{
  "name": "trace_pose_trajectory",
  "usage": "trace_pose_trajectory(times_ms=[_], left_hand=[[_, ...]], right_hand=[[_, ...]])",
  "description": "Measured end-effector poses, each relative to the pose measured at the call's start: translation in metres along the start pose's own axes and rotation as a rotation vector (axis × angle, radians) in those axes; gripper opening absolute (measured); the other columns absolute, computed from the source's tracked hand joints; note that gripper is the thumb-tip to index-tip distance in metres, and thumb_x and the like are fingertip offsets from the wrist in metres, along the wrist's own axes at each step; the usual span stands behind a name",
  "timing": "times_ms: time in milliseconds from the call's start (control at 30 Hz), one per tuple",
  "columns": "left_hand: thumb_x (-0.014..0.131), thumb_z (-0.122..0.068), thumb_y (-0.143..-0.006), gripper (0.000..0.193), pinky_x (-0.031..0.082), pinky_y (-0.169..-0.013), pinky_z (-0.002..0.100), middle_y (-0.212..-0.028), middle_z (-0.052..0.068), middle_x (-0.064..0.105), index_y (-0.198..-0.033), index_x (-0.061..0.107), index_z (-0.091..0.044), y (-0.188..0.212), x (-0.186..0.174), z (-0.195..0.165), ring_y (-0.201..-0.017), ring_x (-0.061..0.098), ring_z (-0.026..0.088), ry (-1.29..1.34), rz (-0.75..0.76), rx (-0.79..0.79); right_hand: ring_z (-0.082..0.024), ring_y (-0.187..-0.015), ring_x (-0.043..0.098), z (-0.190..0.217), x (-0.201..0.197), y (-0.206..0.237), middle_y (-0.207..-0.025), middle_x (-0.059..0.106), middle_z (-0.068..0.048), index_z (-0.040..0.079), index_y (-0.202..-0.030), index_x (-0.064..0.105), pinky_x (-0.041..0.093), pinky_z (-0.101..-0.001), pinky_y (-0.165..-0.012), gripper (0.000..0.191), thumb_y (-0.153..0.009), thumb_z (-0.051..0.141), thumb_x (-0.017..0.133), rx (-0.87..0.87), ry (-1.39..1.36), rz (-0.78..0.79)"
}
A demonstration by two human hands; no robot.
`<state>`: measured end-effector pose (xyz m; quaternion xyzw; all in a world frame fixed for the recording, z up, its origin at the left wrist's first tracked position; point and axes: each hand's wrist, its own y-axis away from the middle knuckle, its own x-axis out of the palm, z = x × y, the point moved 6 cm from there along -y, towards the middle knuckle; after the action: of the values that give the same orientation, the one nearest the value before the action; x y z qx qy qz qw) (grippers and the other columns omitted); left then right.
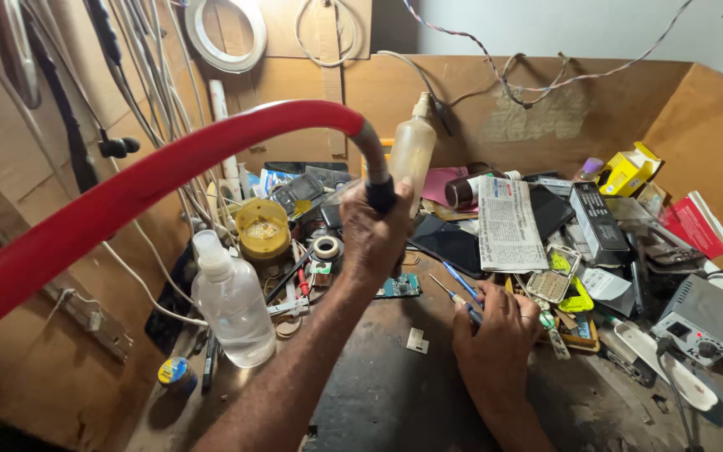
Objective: The person uses a hot air gun to apply heat to a small circuit board while holding a screwdriver in the other hand. They repeatedly direct the hot air at the board and occasionally adjust the board's position on the cluttered workbench.
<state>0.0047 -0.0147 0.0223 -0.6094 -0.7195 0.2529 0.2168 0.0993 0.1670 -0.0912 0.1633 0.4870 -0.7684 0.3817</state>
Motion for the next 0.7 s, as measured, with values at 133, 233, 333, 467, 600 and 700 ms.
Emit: trace_pose_trajectory(times_ms=[133, 233, 333, 467, 600, 700], left_hand=[[0.066, -0.023, -0.096, 0.031, 0.047, -0.045, 0.03, -0.055, 0.0, 0.059, -0.071, 0.062, -0.005, 0.002, -0.013, 0.0, -0.049, 0.06, 0.009, -0.063, -0.028, 0.032], [0.066, -0.024, -0.096, 0.032, 0.047, -0.044, 0.031, -0.055, 0.0, 0.06, -0.072, 0.062, -0.004, -0.006, -0.025, 0.006, -0.048, 0.06, 0.009, 0.01, -0.029, 0.018], [0.067, -0.024, -0.097, 0.034, 0.045, -0.044, 0.031, -0.056, 0.0, 0.06, -0.07, 0.062, -0.004, -0.01, -0.03, 0.01, -0.049, 0.058, 0.009, 0.028, -0.004, 0.016], [0.065, -0.023, -0.097, 0.036, 0.044, -0.042, 0.029, -0.054, 0.0, 0.059, -0.068, 0.062, -0.004, -0.013, -0.038, 0.013, -0.047, 0.058, 0.008, 0.033, -0.002, 0.033], [0.064, -0.022, -0.098, 0.034, 0.044, -0.041, 0.029, -0.054, 0.0, 0.06, -0.068, 0.062, -0.005, -0.017, -0.045, 0.016, -0.046, 0.057, 0.008, 0.007, 0.008, 0.039], [0.065, -0.022, -0.096, 0.033, 0.046, -0.039, 0.028, -0.054, -0.001, 0.06, -0.068, 0.062, -0.006, -0.016, -0.043, 0.023, -0.045, 0.058, 0.008, 0.036, 0.033, -0.032]], right_hand=[[-0.034, -0.117, 0.05, 0.013, 0.006, 0.004, -0.109, 0.068, -0.012, 0.007, -0.117, 0.065, 0.034, -0.051, -0.105, 0.041, -0.083, 0.026, 0.072, 0.004, 0.022, -0.014], [-0.035, -0.116, 0.05, 0.023, 0.014, 0.003, -0.109, 0.069, -0.011, 0.007, -0.117, 0.065, 0.035, -0.051, -0.103, 0.04, -0.083, 0.026, 0.072, 0.022, 0.018, -0.021], [-0.034, -0.116, 0.05, 0.033, 0.02, 0.0, -0.111, 0.068, -0.011, 0.007, -0.116, 0.065, 0.035, -0.0514, -0.104, 0.039, -0.083, 0.026, 0.072, 0.011, 0.028, -0.023], [-0.032, -0.117, 0.051, 0.04, 0.026, 0.005, -0.108, 0.069, -0.009, 0.009, -0.116, 0.066, 0.035, -0.0511, -0.105, 0.038, -0.083, 0.027, 0.071, 0.047, 0.039, -0.01], [-0.034, -0.116, 0.05, 0.046, 0.027, 0.004, -0.111, 0.068, -0.012, 0.006, -0.116, 0.065, 0.035, -0.0512, -0.104, 0.038, -0.084, 0.027, 0.071, 0.005, 0.032, -0.026], [-0.034, -0.116, 0.05, 0.048, 0.031, 0.003, -0.11, 0.068, -0.011, 0.006, -0.115, 0.065, 0.035, -0.0503, -0.105, 0.037, -0.085, 0.027, 0.071, 0.005, 0.027, -0.009]])
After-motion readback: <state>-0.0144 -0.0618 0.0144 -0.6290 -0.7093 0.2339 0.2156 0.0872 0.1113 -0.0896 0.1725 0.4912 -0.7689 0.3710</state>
